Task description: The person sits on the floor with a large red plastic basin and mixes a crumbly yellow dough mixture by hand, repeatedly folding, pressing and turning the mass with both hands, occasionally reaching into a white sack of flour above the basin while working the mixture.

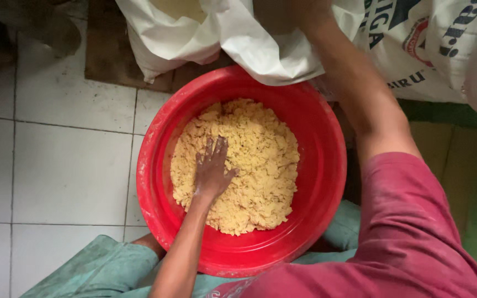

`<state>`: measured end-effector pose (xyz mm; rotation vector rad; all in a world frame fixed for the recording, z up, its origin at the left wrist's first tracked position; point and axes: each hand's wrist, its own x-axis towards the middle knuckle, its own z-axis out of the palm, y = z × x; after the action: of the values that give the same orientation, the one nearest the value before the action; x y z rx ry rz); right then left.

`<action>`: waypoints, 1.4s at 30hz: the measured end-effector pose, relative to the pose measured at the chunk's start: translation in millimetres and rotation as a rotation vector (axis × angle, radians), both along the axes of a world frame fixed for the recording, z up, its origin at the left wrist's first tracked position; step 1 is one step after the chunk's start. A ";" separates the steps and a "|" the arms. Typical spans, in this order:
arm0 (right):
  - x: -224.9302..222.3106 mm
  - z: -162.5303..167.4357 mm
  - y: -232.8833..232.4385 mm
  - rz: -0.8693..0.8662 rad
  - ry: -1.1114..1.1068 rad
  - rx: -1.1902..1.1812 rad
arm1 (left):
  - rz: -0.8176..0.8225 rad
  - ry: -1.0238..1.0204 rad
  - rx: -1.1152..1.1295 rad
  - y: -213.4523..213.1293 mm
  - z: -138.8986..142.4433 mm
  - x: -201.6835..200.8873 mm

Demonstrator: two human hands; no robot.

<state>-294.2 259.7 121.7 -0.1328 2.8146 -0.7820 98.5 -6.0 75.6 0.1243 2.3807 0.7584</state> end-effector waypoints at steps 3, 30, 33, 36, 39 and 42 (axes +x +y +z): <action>5.4 -14.4 -19.0 0.249 0.145 0.296 | 0.006 0.025 0.020 -1.0 1.0 0.5; 64.8 -12.2 -40.9 -0.278 -0.361 -0.473 | 0.018 -0.018 0.063 -3.7 11.3 2.4; 83.5 -3.1 -12.7 -0.243 -0.475 -0.740 | -0.027 0.010 0.035 -5.0 9.9 2.5; 110.8 20.6 25.1 -0.328 -0.371 -1.038 | -0.023 0.059 0.047 -5.2 7.1 4.8; 140.6 61.2 48.4 -0.337 -0.307 -1.159 | 0.010 -0.038 0.066 -5.1 4.4 9.1; 180.3 115.6 55.7 -0.280 -0.198 -1.124 | 0.048 0.038 0.144 -6.8 -0.2 12.5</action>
<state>-113.9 315.4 237.3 0.1636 1.9020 -2.1829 111.1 -12.8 75.4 0.1428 2.3714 0.9579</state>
